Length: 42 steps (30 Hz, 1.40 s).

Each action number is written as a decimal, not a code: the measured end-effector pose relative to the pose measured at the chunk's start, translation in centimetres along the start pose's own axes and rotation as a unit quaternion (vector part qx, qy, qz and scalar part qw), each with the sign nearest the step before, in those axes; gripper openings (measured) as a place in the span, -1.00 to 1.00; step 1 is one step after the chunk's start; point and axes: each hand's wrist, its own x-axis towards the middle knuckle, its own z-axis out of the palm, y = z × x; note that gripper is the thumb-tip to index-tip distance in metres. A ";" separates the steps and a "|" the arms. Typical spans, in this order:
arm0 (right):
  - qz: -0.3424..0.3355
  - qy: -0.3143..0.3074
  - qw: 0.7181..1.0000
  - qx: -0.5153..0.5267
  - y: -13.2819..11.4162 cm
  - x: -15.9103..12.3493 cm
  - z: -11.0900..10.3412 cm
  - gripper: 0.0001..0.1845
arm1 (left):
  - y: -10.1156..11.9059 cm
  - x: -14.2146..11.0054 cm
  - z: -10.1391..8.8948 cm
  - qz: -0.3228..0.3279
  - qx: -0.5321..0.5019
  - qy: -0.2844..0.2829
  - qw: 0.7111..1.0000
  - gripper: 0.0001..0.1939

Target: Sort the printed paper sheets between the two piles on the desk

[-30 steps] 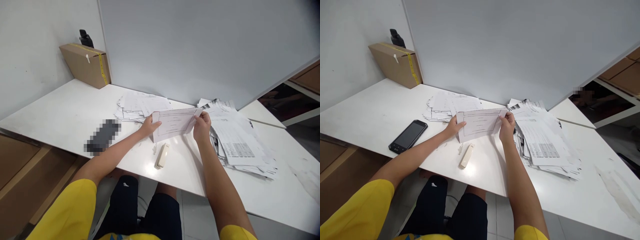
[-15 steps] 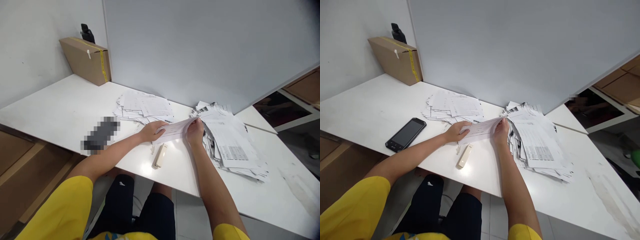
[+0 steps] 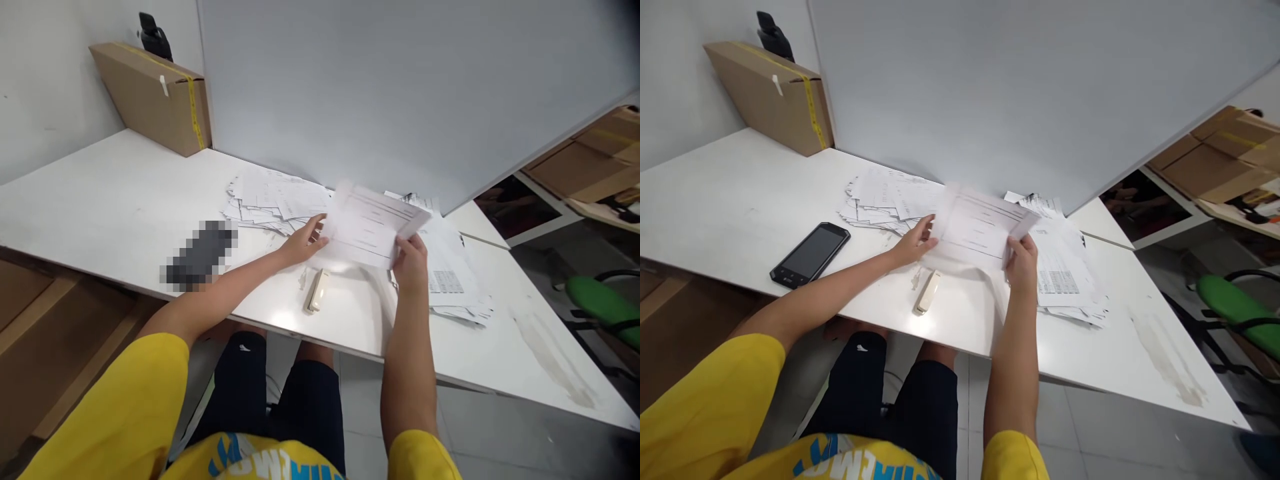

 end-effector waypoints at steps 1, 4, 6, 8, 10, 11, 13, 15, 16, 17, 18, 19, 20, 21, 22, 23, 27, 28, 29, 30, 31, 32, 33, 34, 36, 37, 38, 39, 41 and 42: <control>-0.007 0.032 0.999 0.004 -0.5 -1.4 -1.0 -0.65 | 0.2 -0.1 0.1 0.004 0.003 -0.045 0.999 -0.30; 0.022 0.089 0.996 0.001 -1.6 -7.8 -3.9 -0.61 | 0.8 -0.3 0.3 0.034 0.064 -0.198 0.978 -0.41; 0.059 0.093 0.994 -0.016 -2.0 -13.1 -5.5 -0.57 | 0.9 -0.3 0.4 0.069 0.125 -0.259 0.955 -0.57; 0.106 0.079 0.991 -0.036 -2.2 -18.1 -6.8 -0.57 | 0.9 -0.2 0.5 0.098 0.162 -0.282 0.941 -0.66; 0.163 0.051 0.984 -0.045 -2.5 -22.0 -7.8 -0.58 | 1.0 -0.1 0.5 0.112 0.174 -0.288 0.935 -0.66; 0.194 0.035 0.979 -0.047 -2.7 -23.5 -8.1 -0.58 | 1.1 -0.1 0.6 0.114 0.175 -0.287 0.935 -0.66; 0.247 0.016 0.968 -0.047 -3.1 -25.2 -8.2 -0.55 | 1.5 -0.3 1.0 0.113 0.173 -0.284 0.936 -0.63; 0.281 0.019 0.958 -0.043 -3.5 -25.8 -8.0 -0.51 | 2.0 -0.8 1.7 0.124 0.163 -0.294 0.933 -0.58; 0.288 0.028 0.956 -0.041 -3.6 -25.9 -7.8 -0.50 | 2.2 -1.0 2.0 0.139 0.158 -0.305 0.929 -0.57; 0.291 0.039 0.955 -0.040 -3.8 -25.8 -7.6 -0.49 | 2.5 -1.3 2.3 0.158 0.154 -0.316 0.923 -0.58; 0.290 0.048 0.955 -0.041 -3.9 -25.7 -7.4 -0.48 | 2.6 -1.5 2.6 0.176 0.151 -0.326 0.916 -0.59; 0.290 0.053 0.955 -0.043 -4.0 -25.5 -7.2 -0.48 | 2.8 -1.7 2.8 0.188 0.149 -0.335 0.911 -0.60; 0.288 0.055 0.955 -0.046 -4.1 -25.4 -7.0 -0.48 | 2.8 -1.8 2.9 0.191 0.149 -0.341 0.908 -0.60; 0.287 0.056 0.955 -0.048 -4.2 -25.2 -6.9 -0.48 | 2.8 -1.8 2.9 0.187 0.151 -0.344 0.908 -0.59; 0.286 0.054 0.955 -0.048 -4.2 -25.1 -6.9 -0.48 | 2.8 -1.8 2.8 0.179 0.153 -0.346 0.908 -0.58; 0.287 0.052 0.955 -0.050 -4.3 -25.0 -6.8 -0.49 | 2.8 -1.7 2.7 0.173 0.156 -0.346 0.909 -0.56; 0.300 0.046 0.951 -0.065 -4.5 -25.1 -6.9 -0.51 | 2.8 -1.5 2.5 0.167 0.158 -0.345 0.910 -0.55; 0.302 0.047 0.950 -0.069 -4.6 -25.2 -7.0 -0.51 | 2.8 -1.5 2.5 0.167 0.156 -0.344 0.911 -0.55; 0.302 0.047 0.949 -0.072 -4.6 -25.4 -7.1 -0.51 | 2.7 -1.5 2.6 0.168 0.156 -0.343 0.911 -0.57; 0.301 0.047 0.950 -0.075 -4.5 -25.5 -7.2 -0.50 | 2.7 -1.5 2.7 0.171 0.158 -0.338 0.912 -0.58; 0.300 0.048 0.950 -0.077 -4.5 -25.6 -7.3 -0.50 | 2.6 -1.4 2.8 0.175 0.163 -0.329 0.914 -0.60; 0.299 0.050 0.950 -0.079 -4.5 -25.7 -7.5 -0.49 | 2.5 -1.4 2.9 0.181 0.170 -0.315 0.916 -0.61; 0.298 0.054 0.949 -0.082 -4.4 -25.8 -7.6 -0.49 | 2.4 -1.4 2.9 0.188 0.177 -0.300 0.918 -0.62; 0.298 0.057 0.949 -0.085 -4.4 -25.9 -7.7 -0.49 | 2.4 -1.3 3.0 0.193 0.184 -0.286 0.920 -0.63; 0.295 0.066 0.949 -0.091 -4.3 -26.0 -7.9 -0.49 | 2.2 -1.2 3.1 0.201 0.190 -0.267 0.923 -0.65; 0.294 0.068 0.949 -0.093 -4.3 -26.0 -7.9 -0.49 | 2.2 -1.2 3.2 0.203 0.192 -0.263 0.924 -0.65; 0.293 0.068 0.949 -0.093 -4.3 -25.9 -7.9 -0.49 | 2.1 -1.2 3.2 0.205 0.193 -0.260 0.924 -0.65; 0.293 0.068 0.949 -0.093 -4.3 -25.9 -7.9 -0.49 | 2.1 -1.2 3.3 0.205 0.195 -0.259 0.923 -0.65; 0.292 0.062 0.950 -0.090 -4.3 -25.7 -7.9 -0.49 | 2.2 -1.2 3.3 0.204 0.201 -0.256 0.923 -0.64; 0.291 0.059 0.951 -0.090 -4.3 -25.6 -7.8 -0.50 | 2.2 -1.2 3.3 0.202 0.203 -0.257 0.923 -0.64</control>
